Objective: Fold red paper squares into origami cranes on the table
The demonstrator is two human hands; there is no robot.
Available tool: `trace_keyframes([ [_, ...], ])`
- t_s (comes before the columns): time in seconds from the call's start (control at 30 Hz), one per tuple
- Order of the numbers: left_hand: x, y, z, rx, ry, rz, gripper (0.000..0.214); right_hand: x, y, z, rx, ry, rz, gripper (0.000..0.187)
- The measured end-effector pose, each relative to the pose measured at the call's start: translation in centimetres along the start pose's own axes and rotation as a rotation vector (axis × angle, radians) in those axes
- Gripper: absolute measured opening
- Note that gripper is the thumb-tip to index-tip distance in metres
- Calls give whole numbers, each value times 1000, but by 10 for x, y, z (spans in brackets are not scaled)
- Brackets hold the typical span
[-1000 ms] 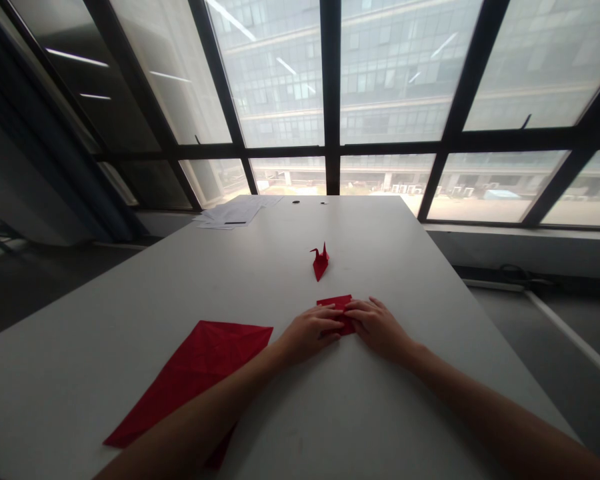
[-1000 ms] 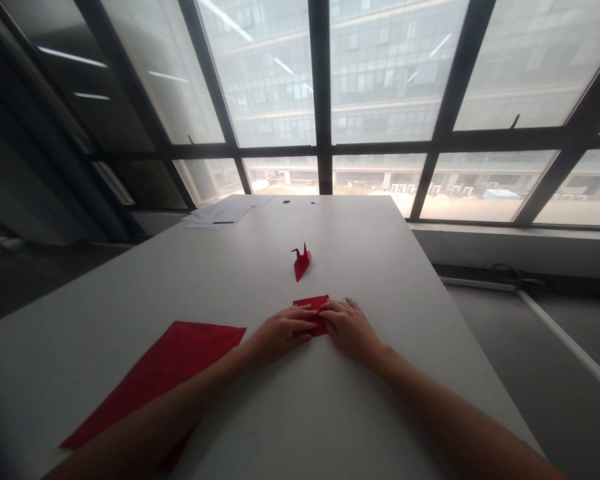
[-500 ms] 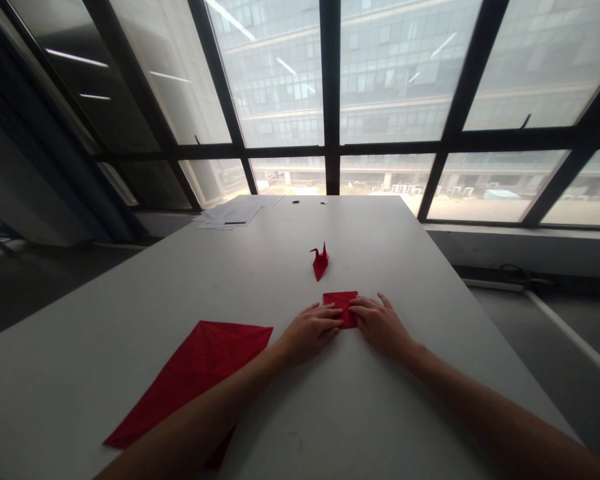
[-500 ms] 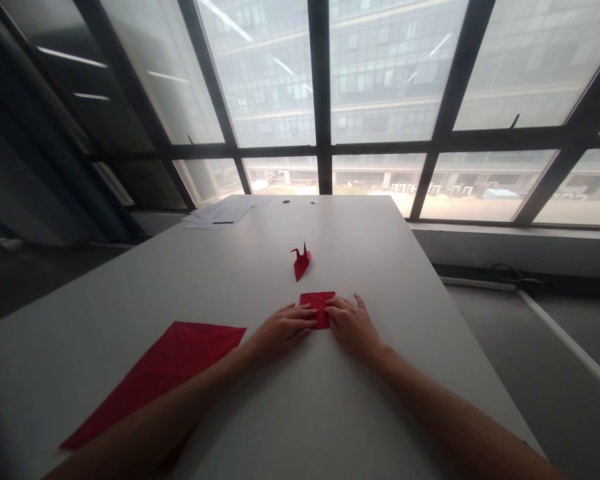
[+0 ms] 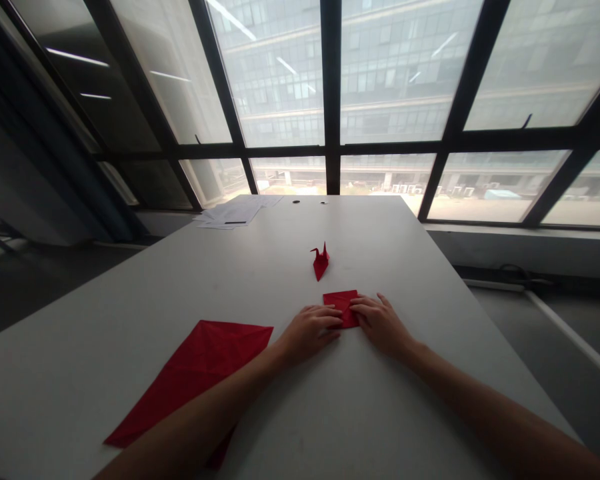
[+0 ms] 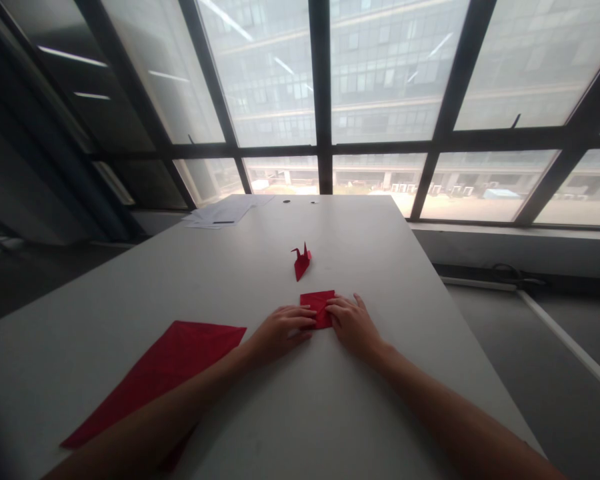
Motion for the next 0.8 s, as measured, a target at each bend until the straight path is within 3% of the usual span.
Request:
trace_keyframes([
  [0.6,-10,-2,-8,-13,8,-21,14,0,0,6,-54,-87,42,33],
  [0.8,-12,-2,-12,40,63,-44,16,0,-1,8,-66,-95,57,35],
])
Point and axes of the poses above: each hand's wrist, its own y-axis away from the middle knuckle, its own x-axis out of the palm, z = x × y, the point moved 8 cm from there along -y, towards the middle knuckle
